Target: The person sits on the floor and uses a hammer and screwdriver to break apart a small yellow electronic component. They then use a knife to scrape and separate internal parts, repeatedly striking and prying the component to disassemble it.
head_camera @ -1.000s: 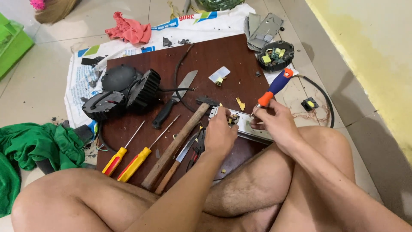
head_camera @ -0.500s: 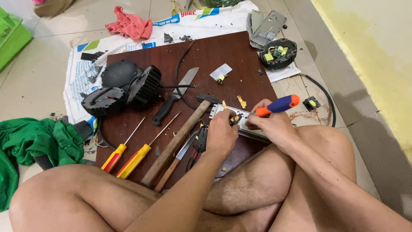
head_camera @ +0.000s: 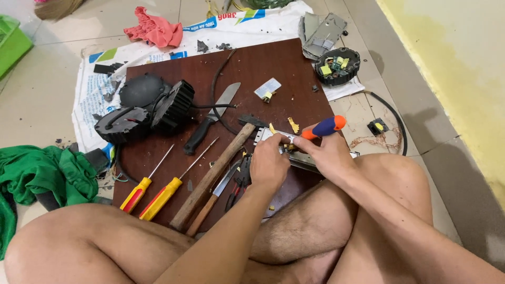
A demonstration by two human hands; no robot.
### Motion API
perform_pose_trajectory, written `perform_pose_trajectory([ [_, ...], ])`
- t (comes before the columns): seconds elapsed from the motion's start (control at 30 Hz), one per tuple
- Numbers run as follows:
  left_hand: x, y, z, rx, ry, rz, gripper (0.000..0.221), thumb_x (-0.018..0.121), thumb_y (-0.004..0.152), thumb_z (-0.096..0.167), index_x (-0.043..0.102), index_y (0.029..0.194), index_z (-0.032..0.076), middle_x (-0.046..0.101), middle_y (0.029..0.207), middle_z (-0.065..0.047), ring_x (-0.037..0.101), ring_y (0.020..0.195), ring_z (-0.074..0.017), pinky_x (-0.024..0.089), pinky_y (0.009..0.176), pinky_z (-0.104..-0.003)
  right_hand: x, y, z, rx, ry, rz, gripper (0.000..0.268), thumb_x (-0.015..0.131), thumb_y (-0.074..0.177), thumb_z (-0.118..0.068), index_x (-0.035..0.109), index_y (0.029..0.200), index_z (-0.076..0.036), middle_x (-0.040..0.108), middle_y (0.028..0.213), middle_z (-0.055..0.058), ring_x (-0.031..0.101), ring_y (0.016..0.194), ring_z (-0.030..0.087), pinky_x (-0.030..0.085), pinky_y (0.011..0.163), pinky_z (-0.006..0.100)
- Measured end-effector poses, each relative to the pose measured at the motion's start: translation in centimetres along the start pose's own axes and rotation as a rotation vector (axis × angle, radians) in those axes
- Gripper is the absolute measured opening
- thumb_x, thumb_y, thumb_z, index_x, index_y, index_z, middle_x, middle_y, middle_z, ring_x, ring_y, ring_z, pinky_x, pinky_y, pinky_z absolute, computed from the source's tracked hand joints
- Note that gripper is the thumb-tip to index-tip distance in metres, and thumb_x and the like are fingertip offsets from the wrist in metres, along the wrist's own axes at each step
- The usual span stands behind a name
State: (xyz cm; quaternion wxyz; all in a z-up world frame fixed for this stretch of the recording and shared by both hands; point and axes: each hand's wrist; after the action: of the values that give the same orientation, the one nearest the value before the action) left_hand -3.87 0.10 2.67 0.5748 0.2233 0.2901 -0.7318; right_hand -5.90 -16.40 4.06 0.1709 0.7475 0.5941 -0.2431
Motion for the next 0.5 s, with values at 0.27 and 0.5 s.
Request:
perform_pose_trajectory([
  [0.27, 0.6, 1.9, -1.5, -0.067, -0.049, -0.027, 0.033, 0.067, 0.09, 0.016, 0.077, 0.112, 0.037, 0.079, 0.114, 0.001, 0.069, 0.121, -0.0287, 0.058, 0.101, -0.048, 0.6, 1.2, 0.4, 0.1, 0.136, -0.029, 0.047, 0.088, 0.079, -0.023, 0.075, 0.123, -0.014, 0.08, 0.102, 0.01, 0.076, 0.094, 0.017, 0.059, 0.088, 0.034],
  [0.5, 0.5, 2.0, -1.2, -0.078, -0.036, -0.042, 0.035, 0.068, 0.088, 0.014, 0.08, 0.112, 0.038, 0.08, 0.116, 0.002, 0.071, 0.119, -0.0314, 0.059, 0.1, -0.049, 0.3, 0.0, -1.2, 0.093, 0.123, -0.024, 0.042, 0.087, 0.079, -0.019, 0.078, 0.119, -0.016, 0.081, 0.104, 0.012, 0.079, 0.095, 0.018, 0.06, 0.089, 0.036],
])
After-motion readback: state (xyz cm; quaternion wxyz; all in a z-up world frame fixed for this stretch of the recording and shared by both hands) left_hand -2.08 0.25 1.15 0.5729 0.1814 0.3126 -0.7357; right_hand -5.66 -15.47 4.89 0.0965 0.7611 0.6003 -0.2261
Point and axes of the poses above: each hand's wrist, its own y-axis towards the middle knuckle, its own x-axis out of the palm, z = x × y
